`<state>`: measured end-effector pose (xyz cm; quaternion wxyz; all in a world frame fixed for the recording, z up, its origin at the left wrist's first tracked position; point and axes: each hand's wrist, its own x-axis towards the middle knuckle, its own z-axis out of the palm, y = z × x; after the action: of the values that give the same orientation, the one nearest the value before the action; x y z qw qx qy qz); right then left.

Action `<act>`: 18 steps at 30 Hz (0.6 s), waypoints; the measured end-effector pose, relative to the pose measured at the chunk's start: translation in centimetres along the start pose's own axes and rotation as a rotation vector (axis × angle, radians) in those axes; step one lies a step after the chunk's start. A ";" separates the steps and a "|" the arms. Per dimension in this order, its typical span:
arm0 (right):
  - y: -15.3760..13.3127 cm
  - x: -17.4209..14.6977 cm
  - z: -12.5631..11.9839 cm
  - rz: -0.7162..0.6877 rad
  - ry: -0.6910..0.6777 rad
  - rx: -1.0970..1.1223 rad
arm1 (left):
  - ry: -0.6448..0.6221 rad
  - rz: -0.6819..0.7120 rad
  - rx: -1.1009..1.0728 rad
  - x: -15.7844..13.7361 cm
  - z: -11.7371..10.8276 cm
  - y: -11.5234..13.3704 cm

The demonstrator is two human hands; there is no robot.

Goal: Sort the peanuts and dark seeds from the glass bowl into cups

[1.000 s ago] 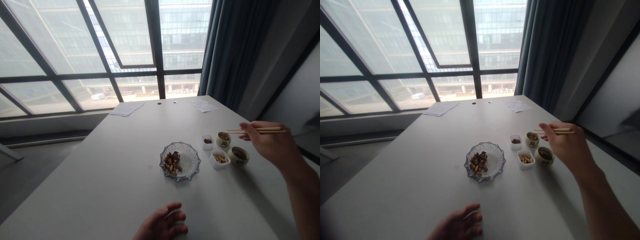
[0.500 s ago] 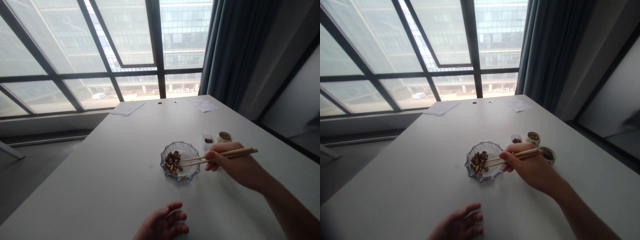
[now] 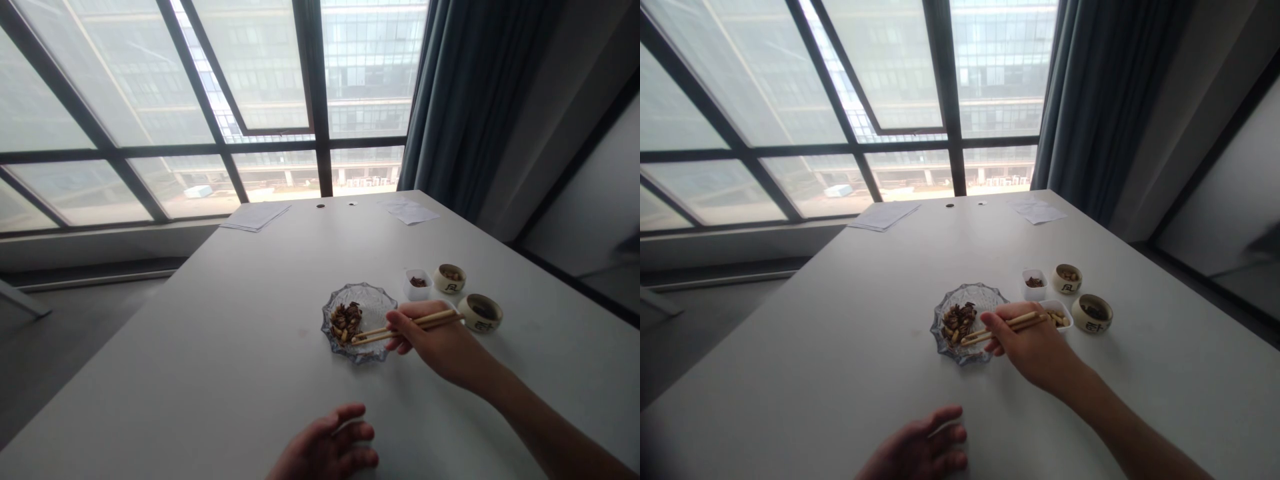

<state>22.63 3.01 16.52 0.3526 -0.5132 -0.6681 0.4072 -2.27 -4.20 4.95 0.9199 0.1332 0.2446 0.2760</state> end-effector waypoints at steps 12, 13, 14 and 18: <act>0.5 -0.2 -11.1 -0.093 0.796 -0.334 | -0.003 0.014 -0.016 0.3 -0.1 -0.2; 1.0 0.0 -11.8 -0.084 0.822 -0.364 | -0.009 0.011 -0.009 0.3 -0.1 -0.2; 1.4 0.3 -12.3 -0.073 0.838 -0.384 | -0.006 0.011 -0.008 0.3 -0.1 -0.2; 2.3 1.0 -12.8 -0.033 0.837 -0.379 | 0.003 0.013 -0.009 0.2 -0.1 -0.1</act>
<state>34.68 6.60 19.90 0.4983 -0.6782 -0.5392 0.0298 -2.10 -4.12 4.77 0.9184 0.1303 0.2439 0.2830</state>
